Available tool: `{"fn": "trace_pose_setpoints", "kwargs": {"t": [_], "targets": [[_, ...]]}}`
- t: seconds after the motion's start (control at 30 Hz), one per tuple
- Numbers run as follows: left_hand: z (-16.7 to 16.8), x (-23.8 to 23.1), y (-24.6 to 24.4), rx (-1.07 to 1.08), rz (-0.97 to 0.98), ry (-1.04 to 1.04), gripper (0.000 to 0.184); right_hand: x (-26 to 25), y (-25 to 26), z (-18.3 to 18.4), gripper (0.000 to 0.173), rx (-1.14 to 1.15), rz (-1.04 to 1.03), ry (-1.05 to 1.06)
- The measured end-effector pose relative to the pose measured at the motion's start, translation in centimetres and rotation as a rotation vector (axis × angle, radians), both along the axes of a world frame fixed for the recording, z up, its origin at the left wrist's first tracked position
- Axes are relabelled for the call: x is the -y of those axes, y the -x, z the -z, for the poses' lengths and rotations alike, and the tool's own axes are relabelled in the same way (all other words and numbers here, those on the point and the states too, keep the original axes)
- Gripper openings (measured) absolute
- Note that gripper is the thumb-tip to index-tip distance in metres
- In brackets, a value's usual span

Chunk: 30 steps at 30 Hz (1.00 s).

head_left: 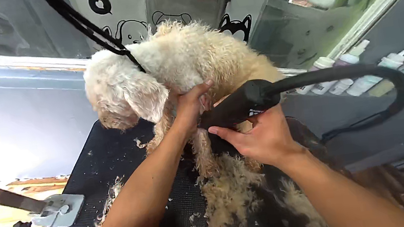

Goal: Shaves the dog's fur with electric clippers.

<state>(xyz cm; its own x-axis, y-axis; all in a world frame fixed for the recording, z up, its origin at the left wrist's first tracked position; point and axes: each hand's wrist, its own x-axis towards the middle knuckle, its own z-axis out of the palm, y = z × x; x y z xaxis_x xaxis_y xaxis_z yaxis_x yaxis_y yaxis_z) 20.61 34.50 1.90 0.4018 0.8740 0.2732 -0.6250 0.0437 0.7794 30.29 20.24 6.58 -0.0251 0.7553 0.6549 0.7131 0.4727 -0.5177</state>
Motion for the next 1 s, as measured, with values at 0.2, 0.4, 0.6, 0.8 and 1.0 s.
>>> {"fn": "trace_pose_setpoints", "kwargs": {"t": [0.2,0.4,0.6,0.8,1.0], "targets": [[-0.3,-1.0,1.0,-0.04,-0.008,0.137,0.032,0.3,1.1,1.1,0.064,0.25,0.028,0.309],[-0.9,-1.2,1.7,-0.23,-0.189,0.057,0.021,-0.1,1.6,-0.3,0.051,0.081,-0.133,0.029],[-1.2,-1.8,2.5,-0.138,-0.077,0.172,0.036,0.3,2.2,2.4,0.048,0.19,-0.087,0.09],[-1.7,-1.6,3.5,-0.113,-0.016,0.201,0.038,2.3,-0.1,4.0,0.06,0.389,-0.175,0.603],[-1.4,-1.5,3.9,-0.103,0.026,0.162,0.04,-1.2,-1.6,0.3,0.062,-0.272,-0.412,0.005]]}}
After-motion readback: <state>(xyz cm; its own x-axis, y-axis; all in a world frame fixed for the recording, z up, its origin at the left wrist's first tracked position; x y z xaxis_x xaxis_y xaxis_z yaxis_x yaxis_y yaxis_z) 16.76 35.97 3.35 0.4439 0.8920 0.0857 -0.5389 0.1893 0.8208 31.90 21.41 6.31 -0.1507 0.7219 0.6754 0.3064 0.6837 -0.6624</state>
